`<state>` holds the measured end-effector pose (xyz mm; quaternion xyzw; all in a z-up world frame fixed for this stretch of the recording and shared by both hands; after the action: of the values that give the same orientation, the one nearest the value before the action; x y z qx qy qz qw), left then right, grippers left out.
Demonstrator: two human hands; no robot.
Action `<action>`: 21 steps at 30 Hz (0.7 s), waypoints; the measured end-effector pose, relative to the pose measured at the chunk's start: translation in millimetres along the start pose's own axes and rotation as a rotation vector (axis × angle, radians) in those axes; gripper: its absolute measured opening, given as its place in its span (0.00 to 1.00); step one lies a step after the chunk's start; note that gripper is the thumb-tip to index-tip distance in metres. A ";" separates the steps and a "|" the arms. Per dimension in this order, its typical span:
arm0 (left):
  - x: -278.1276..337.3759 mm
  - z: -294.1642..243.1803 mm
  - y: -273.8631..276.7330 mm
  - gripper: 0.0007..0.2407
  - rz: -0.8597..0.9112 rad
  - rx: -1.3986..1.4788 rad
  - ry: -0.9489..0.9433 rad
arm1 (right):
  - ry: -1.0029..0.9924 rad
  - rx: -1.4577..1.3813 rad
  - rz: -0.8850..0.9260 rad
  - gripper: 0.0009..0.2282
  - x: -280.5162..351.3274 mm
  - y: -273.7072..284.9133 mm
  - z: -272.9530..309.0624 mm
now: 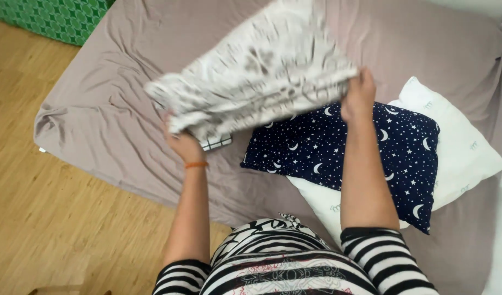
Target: The person inserts a pillow into a dark blue pillowcase with a moon and star pattern on a bed. They then pick up a white pillowcase and place it on a nearby white chair. Finally, they pick up a patterned pillowcase and attempt to insert the pillow into it.
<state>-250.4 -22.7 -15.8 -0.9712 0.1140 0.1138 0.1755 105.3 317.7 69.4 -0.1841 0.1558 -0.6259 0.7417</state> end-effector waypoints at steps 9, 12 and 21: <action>164.2 176.4 93.8 0.21 0.459 -0.674 -0.010 | -0.037 0.754 -0.381 0.08 96.0 246.7 -138.6; 176.3 191.7 92.8 0.13 0.541 -0.689 0.454 | -0.143 0.747 -0.264 0.11 115.2 203.1 -104.5; 176.1 172.8 56.6 0.27 0.759 -1.190 -0.022 | -0.398 0.596 -0.108 0.12 91.2 185.7 -106.3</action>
<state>-129.5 -42.9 -237.3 -0.7943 0.3612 0.2200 -0.4361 233.3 247.1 -111.5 -0.0858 -0.1909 -0.6339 0.7446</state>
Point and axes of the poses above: each hand's wrist, its own x-axis away from the middle knuckle, its own y-axis out of the back of the hand, z = x × y, the point moved 4 cm from there along -x, towards the middle knuckle, and after that the axes turned 10 degrees about -x, right-handed, at the moved point
